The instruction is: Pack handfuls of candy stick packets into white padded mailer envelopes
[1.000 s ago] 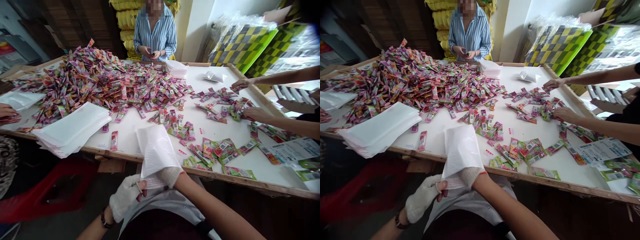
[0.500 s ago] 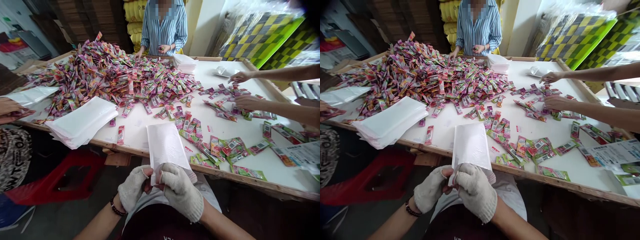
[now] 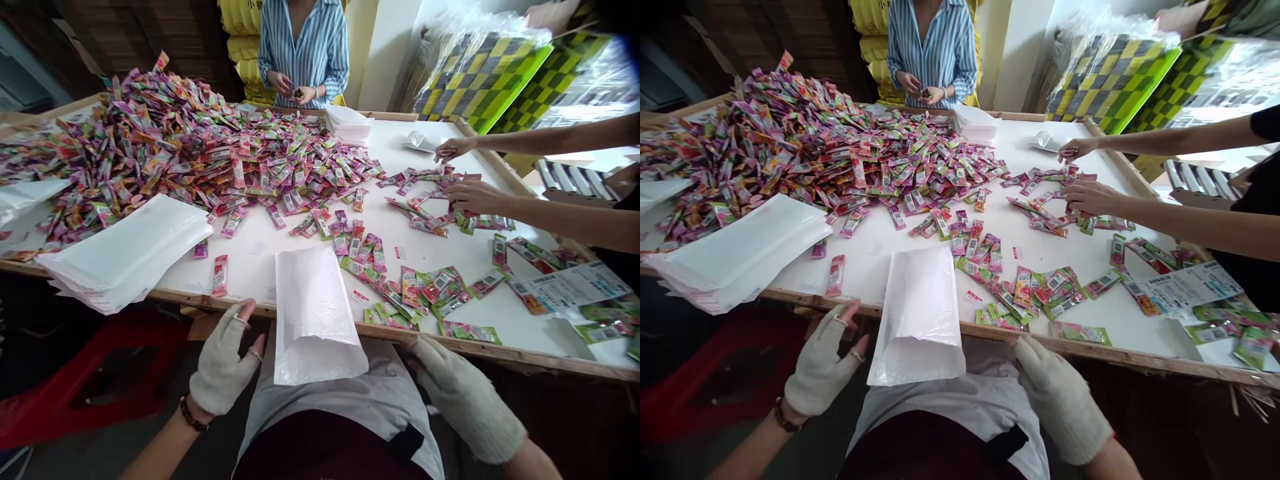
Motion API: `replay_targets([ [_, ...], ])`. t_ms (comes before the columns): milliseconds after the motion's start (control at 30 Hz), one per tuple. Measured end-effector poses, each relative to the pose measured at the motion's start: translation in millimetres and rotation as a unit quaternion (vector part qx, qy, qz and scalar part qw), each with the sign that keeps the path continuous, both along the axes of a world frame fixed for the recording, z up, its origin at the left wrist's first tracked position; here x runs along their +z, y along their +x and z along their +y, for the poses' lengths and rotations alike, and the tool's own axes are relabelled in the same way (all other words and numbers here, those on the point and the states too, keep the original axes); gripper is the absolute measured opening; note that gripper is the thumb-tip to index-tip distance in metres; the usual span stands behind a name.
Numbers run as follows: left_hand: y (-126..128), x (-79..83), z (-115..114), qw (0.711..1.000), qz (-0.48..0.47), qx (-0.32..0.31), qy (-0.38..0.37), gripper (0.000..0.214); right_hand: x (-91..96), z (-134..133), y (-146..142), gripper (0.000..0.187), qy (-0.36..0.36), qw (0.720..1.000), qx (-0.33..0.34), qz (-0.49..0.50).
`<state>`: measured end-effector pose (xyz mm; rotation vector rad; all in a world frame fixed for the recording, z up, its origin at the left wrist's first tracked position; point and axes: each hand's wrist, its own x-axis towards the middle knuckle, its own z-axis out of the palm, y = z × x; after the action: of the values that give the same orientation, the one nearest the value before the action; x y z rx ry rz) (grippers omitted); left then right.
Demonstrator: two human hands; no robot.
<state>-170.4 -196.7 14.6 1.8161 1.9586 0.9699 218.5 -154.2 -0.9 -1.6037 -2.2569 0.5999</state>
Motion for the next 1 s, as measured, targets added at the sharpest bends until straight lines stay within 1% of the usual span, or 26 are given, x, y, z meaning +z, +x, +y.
replay_targets([
  [33, -1, -2.2, 5, 0.994, 0.07, -0.045, 0.064, 0.062, 2.3, 7, -19, 0.045, 0.04, 0.999, 0.033, 0.015],
  [67, -1, -3.7, 9, 0.982, 0.118, -0.098, 0.112, 0.065, 4.6, 15, -37, 0.046, 0.093, 0.992, 0.084, 0.028],
  [100, 0, -4.6, 12, 0.966, 0.149, -0.157, 0.144, 0.064, 6.5, 23, -52, 0.044, 0.143, 0.979, 0.143, 0.039],
  [167, 2, -4.3, 16, 0.934, 0.18, -0.258, 0.171, 0.059, 8.1, 36, -73, 0.04, 0.219, 0.939, 0.259, 0.064],
  [200, 3, -3.5, 15, 0.924, 0.18, -0.291, 0.171, 0.057, 7.8, 40, -77, 0.039, 0.23, 0.923, 0.299, 0.079],
  [233, 4, -2.4, 14, 0.92, 0.17, -0.311, 0.165, 0.055, 7.1, 44, -79, 0.038, 0.224, 0.914, 0.323, 0.101],
  [267, 5, -1.2, 12, 0.923, 0.149, -0.318, 0.156, 0.053, 6.4, 46, -78, 0.036, 0.208, 0.912, 0.328, 0.13],
  [333, 8, 2.0, 7, 0.941, 0.073, -0.303, 0.133, 0.046, 6.6, 49, -75, 0.03, 0.137, 0.921, 0.309, 0.191],
  [367, 11, 4.1, 5, 0.953, 0.027, -0.282, 0.111, 0.041, 7.9, 50, -74, 0.026, 0.091, 0.927, 0.291, 0.217],
  [433, 18, 10.3, 5, 0.975, -0.055, -0.209, 0.043, 0.027, 12.2, 52, -75, 0.021, 0.001, 0.939, 0.249, 0.237],
  [467, 23, 14.1, 7, 0.983, -0.082, -0.165, 0.002, 0.021, 14.8, 54, -78, 0.023, -0.033, 0.947, 0.222, 0.231],
  [500, 27, 18.2, 10, 0.987, -0.098, -0.123, -0.037, 0.02, 17.1, 55, -81, 0.027, -0.06, 0.955, 0.191, 0.216],
  [567, 34, 25.1, 18, 0.989, -0.101, -0.054, -0.098, 0.026, 20.3, 60, -89, 0.036, -0.093, 0.973, 0.121, 0.174],
  [633, 36, 27.6, 29, 0.987, -0.088, -0.01, -0.132, 0.032, 21.1, 65, -97, 0.039, -0.108, 0.984, 0.057, 0.129],
  [700, 35, 24.2, 38, 0.986, -0.069, 0.02, -0.154, 0.034, 19.8, 71, -104, 0.036, -0.13, 0.988, 0.027, 0.079],
  [767, 30, 17.4, 44, 0.982, -0.064, 0.046, -0.173, 0.036, 17.4, 78, -108, 0.033, -0.161, 0.986, 0.022, 0.028],
  [800, 28, 14.2, 45, 0.977, -0.082, 0.059, -0.188, 0.037, 16.1, 82, -110, 0.029, -0.173, 0.985, 0.018, 0.016],
  [833, 25, 11.9, 47, 0.968, -0.121, 0.068, -0.208, 0.036, 14.8, 87, -111, 0.024, -0.182, 0.983, 0.011, 0.025],
  [867, 24, 10.9, 47, 0.954, -0.18, 0.07, -0.23, 0.036, 13.7, 91, -112, 0.017, -0.194, 0.979, 0.001, 0.062],
  [900, 23, 11.1, 48, 0.932, -0.253, 0.062, -0.253, 0.036, 12.9, 94, -114, 0.02, -0.214, 0.969, -0.008, 0.124],
  [933, 24, 12.6, 48, 0.903, -0.33, 0.05, -0.272, 0.039, 12.3, 97, -116, 0.033, -0.246, 0.947, -0.016, 0.204],
  [967, 25, 14.8, 48, 0.867, -0.404, 0.041, -0.287, 0.042, 11.9, 100, -118, 0.045, -0.291, 0.912, -0.021, 0.289],
  [1000, 27, 17.3, 49, 0.828, -0.471, 0.041, -0.302, 0.043, 11.6, 102, -121, 0.05, -0.348, 0.864, -0.023, 0.363],
])
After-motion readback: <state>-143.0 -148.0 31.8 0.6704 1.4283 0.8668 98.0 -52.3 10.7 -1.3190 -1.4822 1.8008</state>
